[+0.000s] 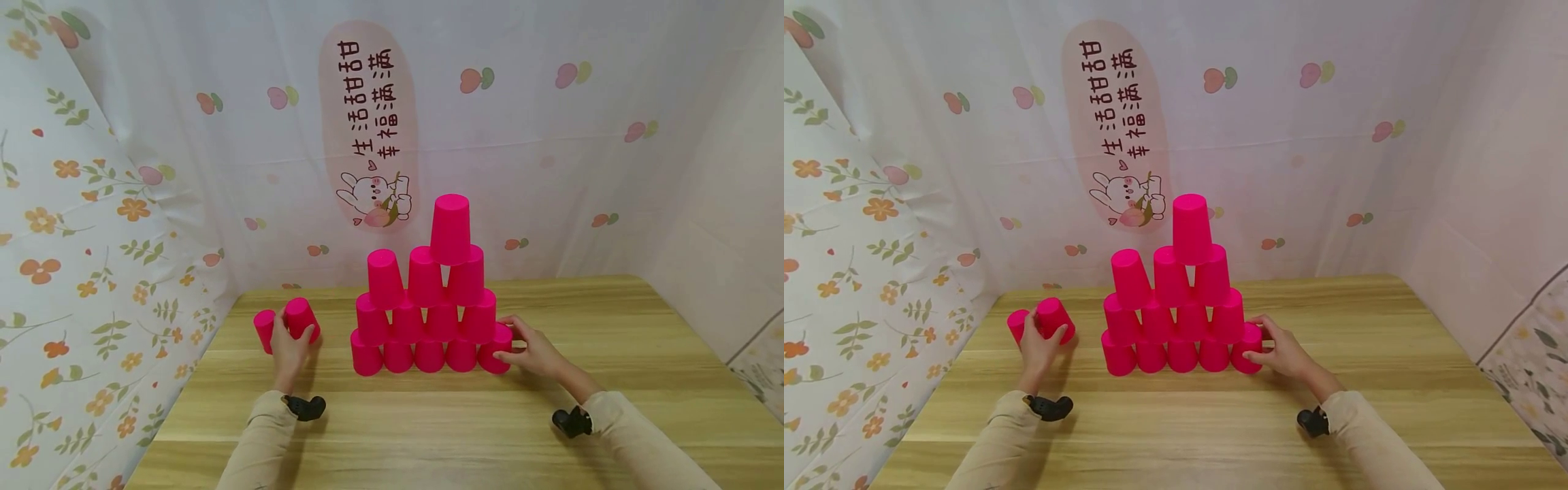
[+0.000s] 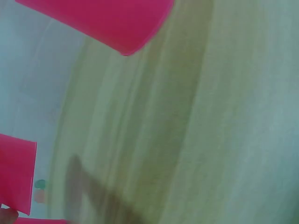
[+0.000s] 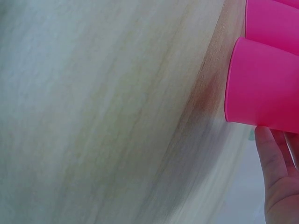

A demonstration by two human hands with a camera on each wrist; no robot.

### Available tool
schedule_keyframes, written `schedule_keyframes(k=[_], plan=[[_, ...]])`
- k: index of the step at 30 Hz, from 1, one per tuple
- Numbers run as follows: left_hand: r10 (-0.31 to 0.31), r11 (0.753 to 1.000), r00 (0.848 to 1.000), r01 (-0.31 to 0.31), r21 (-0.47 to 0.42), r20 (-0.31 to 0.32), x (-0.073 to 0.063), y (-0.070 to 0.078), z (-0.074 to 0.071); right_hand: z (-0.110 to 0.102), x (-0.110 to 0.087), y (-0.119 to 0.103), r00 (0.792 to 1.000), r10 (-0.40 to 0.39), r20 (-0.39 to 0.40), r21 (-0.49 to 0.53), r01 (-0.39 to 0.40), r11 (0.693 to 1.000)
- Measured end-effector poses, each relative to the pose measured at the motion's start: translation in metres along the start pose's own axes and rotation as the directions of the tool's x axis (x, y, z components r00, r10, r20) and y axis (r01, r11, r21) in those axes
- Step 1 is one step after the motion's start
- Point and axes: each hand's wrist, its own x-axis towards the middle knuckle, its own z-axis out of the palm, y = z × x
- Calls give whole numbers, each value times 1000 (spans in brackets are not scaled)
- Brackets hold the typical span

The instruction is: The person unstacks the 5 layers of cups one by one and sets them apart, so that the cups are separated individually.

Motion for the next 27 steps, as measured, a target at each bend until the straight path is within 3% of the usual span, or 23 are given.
schedule_keyframes(k=[12, 18, 27], plan=[[-59, 998, 997, 59, 1, -47, -3, -18, 6, 1, 1, -4, 998, 62, 12, 9, -62, 998], [-37, 998, 998, 40, 46, -49, -5, -27, 7, 1, 0, -3, 996, 93, 15, 2, -93, 996], [-55, 996, 996, 60, 61, -73, -6, -29, 9, 1, 0, -1, 999, 40, -9, -12, -41, 999]])
